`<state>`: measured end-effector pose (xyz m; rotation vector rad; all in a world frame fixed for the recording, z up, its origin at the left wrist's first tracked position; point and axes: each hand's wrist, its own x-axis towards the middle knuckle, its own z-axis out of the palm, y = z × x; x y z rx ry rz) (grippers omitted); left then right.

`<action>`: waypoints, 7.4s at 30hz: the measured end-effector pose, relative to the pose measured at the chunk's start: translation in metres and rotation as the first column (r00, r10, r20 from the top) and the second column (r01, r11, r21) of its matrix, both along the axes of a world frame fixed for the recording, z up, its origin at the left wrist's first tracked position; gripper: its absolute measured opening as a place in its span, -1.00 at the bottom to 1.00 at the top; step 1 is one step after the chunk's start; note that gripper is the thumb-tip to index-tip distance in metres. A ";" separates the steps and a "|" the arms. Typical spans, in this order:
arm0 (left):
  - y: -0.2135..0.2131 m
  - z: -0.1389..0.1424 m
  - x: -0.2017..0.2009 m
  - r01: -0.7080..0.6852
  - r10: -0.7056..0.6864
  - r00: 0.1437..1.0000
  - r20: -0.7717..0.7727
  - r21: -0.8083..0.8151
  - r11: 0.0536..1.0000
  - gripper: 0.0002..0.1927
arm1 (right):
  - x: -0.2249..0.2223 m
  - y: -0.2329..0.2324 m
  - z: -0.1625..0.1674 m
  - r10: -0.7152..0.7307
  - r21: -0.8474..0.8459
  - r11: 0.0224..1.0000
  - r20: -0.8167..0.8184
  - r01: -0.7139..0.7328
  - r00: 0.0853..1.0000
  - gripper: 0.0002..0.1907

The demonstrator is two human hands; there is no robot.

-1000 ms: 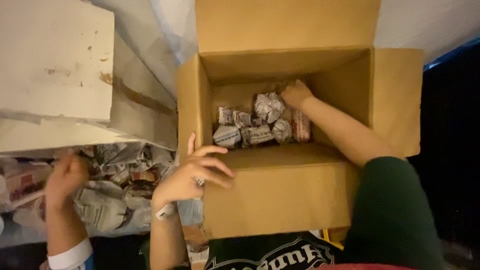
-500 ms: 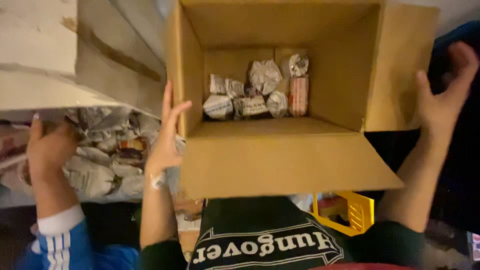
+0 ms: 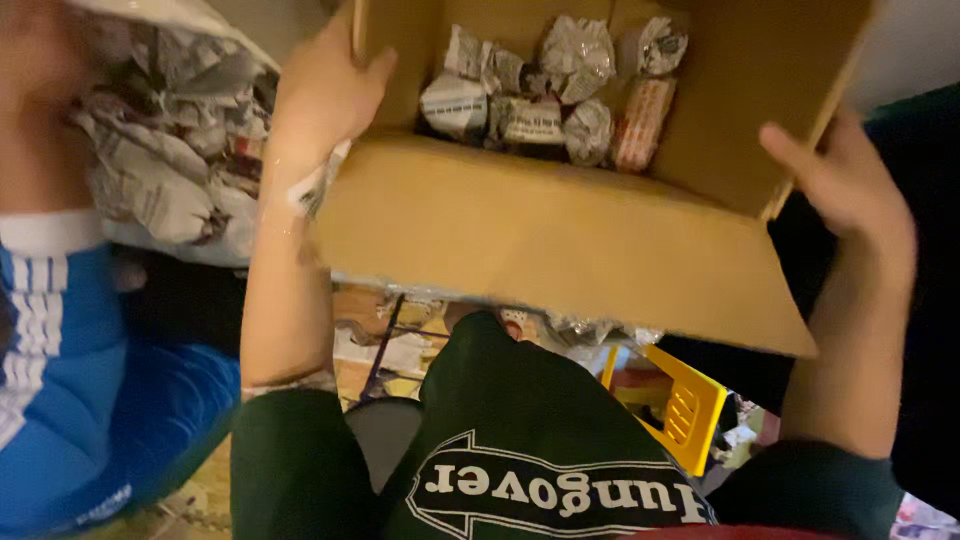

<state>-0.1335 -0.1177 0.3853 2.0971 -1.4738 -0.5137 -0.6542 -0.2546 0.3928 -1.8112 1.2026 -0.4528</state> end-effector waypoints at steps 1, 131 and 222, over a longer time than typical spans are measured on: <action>-0.003 -0.002 -0.003 -0.061 0.060 0.996 0.070 0.019 0.998 -0.54 | 0.005 -0.002 -0.007 -0.180 0.052 0.982 -0.043 0.182 0.983 -0.20; 0.281 -0.025 -0.042 0.283 -0.022 0.897 -0.442 0.534 0.797 0.11 | 0.256 0.139 -0.081 0.473 -0.524 0.734 -0.061 -0.431 0.879 -0.60; 0.074 -0.312 -0.062 0.272 -0.484 0.874 0.045 0.779 0.564 -0.17 | 0.249 0.118 -0.086 0.511 -0.424 0.810 0.173 -0.405 0.842 -0.97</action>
